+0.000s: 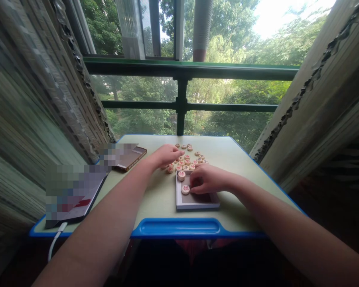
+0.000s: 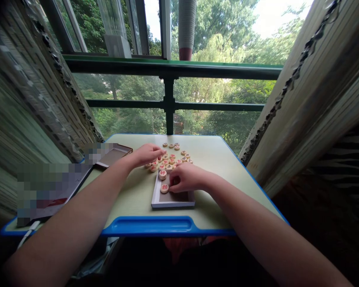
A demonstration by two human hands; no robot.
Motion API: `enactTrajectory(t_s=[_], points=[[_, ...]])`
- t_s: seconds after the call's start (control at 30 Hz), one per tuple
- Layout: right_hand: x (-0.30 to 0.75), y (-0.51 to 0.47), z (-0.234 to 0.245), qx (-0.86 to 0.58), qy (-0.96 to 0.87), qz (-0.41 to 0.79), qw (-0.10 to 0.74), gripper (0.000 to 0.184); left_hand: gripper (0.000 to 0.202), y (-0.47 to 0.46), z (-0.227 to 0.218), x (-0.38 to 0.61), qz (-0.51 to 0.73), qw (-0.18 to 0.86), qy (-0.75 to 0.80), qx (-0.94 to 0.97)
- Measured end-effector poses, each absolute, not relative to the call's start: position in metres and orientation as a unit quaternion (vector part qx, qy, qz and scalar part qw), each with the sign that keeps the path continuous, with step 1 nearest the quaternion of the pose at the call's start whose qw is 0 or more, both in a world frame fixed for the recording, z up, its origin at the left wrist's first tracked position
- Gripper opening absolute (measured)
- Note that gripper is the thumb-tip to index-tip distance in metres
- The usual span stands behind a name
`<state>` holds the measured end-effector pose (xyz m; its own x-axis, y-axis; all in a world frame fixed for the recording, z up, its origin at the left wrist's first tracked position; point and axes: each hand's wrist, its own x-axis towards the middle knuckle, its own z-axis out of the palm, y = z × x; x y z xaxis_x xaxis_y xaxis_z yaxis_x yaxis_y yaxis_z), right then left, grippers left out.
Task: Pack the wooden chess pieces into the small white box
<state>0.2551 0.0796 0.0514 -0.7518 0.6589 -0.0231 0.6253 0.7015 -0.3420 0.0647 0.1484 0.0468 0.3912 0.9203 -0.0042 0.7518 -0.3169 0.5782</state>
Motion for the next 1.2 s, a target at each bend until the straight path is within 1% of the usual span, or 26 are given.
enactTrajectory(t_s=[0.07, 0.13, 0.27, 0.37, 0.47, 0.6, 0.7, 0.87, 1.0, 1.2], points=[[0.256, 0.083, 0.047, -0.345, -0.922, 0.166, 0.058, 0.017, 0.031, 0.147, 0.050, 0.061, 0.123, 0.361, 0.536, 0.753], [0.257, 0.085, 0.045, -0.343, -0.922, 0.166, 0.065, 0.018, 0.024, 0.144, 0.055, 0.056, 0.071, 0.419, 0.538, 0.728], [0.257, 0.084, 0.045, -0.349, -0.923, 0.148, 0.071, 0.022, 0.015, 0.137, 0.065, 0.049, -0.025, 0.437, 0.512, 0.739], [0.256, 0.083, 0.045, -0.342, -0.928, 0.125, 0.077, 0.024, 0.012, 0.136, 0.065, 0.048, -0.055, 0.427, 0.507, 0.747], [0.255, 0.082, 0.046, -0.330, -0.934, 0.107, 0.082, 0.025, 0.012, 0.141, 0.059, 0.047, -0.053, 0.437, 0.498, 0.747], [0.252, 0.080, 0.046, -0.333, -0.935, 0.092, 0.085, 0.030, 0.014, 0.148, 0.052, 0.044, -0.061, 0.487, 0.481, 0.726], [0.250, 0.079, 0.045, -0.334, -0.935, 0.082, 0.091, 0.031, 0.018, 0.148, 0.051, 0.044, -0.031, 0.508, 0.485, 0.711], [0.248, 0.079, 0.044, -0.341, -0.930, 0.080, 0.108, 0.028, 0.019, 0.145, 0.049, 0.051, 0.036, 0.507, 0.496, 0.704], [0.248, 0.079, 0.045, -0.331, -0.933, 0.076, 0.117, 0.023, 0.021, 0.141, 0.049, 0.057, 0.055, 0.498, 0.500, 0.707], [0.249, 0.082, 0.040, -0.324, -0.937, 0.073, 0.103, 0.024, 0.017, 0.137, 0.051, 0.065, 0.063, 0.456, 0.505, 0.730]])
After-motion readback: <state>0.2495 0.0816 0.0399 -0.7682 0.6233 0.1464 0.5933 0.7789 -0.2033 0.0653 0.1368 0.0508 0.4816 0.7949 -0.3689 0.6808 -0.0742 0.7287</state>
